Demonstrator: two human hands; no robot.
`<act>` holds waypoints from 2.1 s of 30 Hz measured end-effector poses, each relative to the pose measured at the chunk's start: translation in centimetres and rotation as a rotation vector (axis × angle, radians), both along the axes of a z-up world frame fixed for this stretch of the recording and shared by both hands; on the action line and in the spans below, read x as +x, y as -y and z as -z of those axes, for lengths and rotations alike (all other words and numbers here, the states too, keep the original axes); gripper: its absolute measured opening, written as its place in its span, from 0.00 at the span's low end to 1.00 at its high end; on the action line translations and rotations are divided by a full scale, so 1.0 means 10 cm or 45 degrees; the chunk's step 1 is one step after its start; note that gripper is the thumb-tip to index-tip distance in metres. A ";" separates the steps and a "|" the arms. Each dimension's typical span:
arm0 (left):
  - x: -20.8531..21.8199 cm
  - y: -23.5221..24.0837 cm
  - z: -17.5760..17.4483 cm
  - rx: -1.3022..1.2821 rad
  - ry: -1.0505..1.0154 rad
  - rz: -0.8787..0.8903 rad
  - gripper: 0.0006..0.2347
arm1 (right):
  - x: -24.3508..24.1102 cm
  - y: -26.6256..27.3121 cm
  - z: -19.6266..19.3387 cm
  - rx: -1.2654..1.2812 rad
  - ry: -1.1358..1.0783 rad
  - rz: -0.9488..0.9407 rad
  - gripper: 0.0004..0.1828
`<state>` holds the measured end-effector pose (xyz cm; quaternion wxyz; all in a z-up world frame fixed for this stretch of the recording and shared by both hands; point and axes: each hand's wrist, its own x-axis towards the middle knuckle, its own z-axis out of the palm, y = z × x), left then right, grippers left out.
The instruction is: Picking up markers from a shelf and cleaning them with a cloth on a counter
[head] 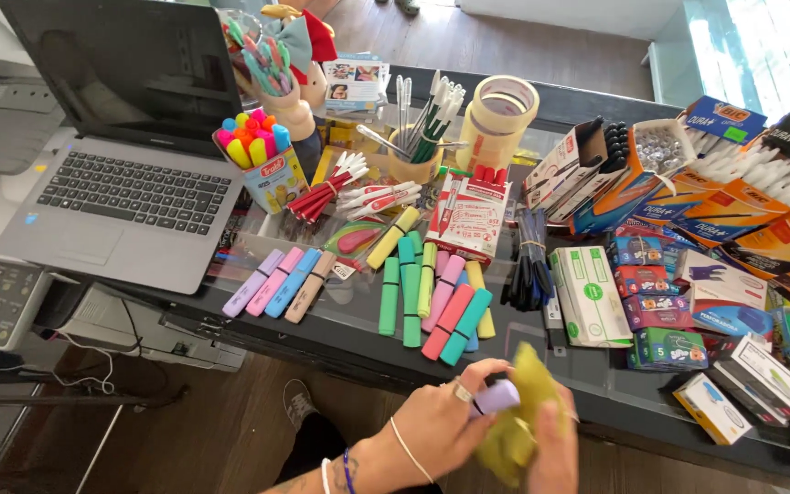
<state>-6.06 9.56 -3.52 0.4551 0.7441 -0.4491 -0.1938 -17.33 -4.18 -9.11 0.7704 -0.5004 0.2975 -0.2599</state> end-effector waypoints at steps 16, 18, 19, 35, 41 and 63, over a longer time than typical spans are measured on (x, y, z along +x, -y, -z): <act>-0.02 -0.60 -0.04 -0.065 -1.962 0.344 0.15 | 0.41 -0.37 -0.12 -0.024 0.291 0.261 0.11; -0.03 -0.58 0.04 -0.033 -1.640 0.292 0.13 | 0.42 -0.44 -0.27 -0.051 0.178 0.256 0.10; -0.04 -0.57 0.08 0.001 -1.316 0.239 0.12 | 0.42 -0.48 -0.36 -0.078 0.069 0.253 0.11; 0.03 -0.56 0.67 -0.315 -1.553 0.117 0.13 | 0.35 -0.40 0.52 0.104 -0.048 0.375 0.34; 0.03 -0.56 0.53 -0.376 -2.135 -0.051 0.13 | 0.50 -0.56 -0.12 -0.081 0.488 0.029 0.17; 0.80 -0.89 0.13 -0.704 -0.922 -0.546 0.12 | 0.35 -0.92 0.37 -0.343 -0.176 -0.620 0.16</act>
